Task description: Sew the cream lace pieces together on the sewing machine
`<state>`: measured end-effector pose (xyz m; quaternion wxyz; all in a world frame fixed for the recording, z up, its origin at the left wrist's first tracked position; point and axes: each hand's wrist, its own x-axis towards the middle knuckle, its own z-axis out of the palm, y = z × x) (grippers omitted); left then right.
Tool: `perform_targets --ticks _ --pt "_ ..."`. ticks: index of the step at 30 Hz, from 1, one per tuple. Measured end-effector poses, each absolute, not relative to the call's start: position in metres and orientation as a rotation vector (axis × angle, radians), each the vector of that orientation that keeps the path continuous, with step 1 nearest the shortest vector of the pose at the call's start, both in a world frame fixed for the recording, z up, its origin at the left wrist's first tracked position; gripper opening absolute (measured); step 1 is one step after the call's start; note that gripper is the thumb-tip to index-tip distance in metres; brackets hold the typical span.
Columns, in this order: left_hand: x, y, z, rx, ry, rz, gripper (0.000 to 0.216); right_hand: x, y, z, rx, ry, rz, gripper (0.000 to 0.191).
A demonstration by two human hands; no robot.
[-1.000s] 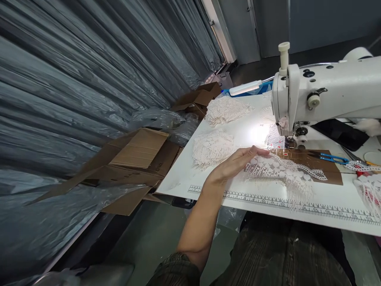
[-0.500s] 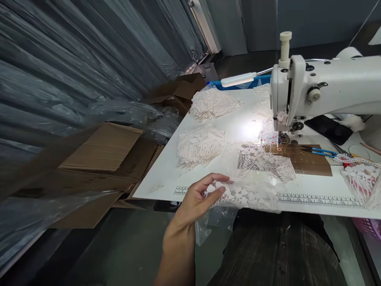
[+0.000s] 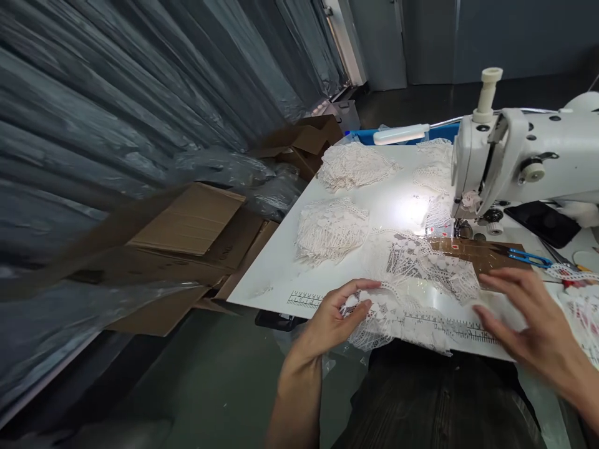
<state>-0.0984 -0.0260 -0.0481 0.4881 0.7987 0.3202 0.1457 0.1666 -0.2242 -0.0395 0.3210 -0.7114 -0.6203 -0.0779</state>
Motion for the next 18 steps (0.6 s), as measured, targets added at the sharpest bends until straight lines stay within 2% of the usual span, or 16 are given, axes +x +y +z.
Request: perform_targets --ticks 4,7,10,13,15,18 --pt "-0.1 -0.03 -0.051 1.945 0.764 0.38 0.03 0.153 -0.187 -0.052 -1.781 -1.863 -0.178 0.031" --pt "-0.102 -0.032 -0.055 1.893 0.764 0.401 0.031 0.16 -0.179 -0.049 -1.714 -1.783 -0.002 0.031" --pt "-0.103 -0.031 -0.057 1.844 0.732 0.421 0.031 0.17 -0.177 -0.041 -1.819 -1.463 0.28 0.039" --pt "-0.103 -0.03 -0.057 1.825 0.706 0.422 0.031 0.171 -0.17 -0.034 -1.842 -0.85 0.602 0.05" --pt "-0.103 -0.028 -0.056 1.825 0.706 0.411 0.032 0.17 -0.165 -0.031 -1.784 -0.469 0.738 0.04" --pt "-0.103 -0.028 -0.055 1.85 0.725 0.418 0.031 0.173 -0.163 -0.026 -1.779 -0.137 0.833 0.009"
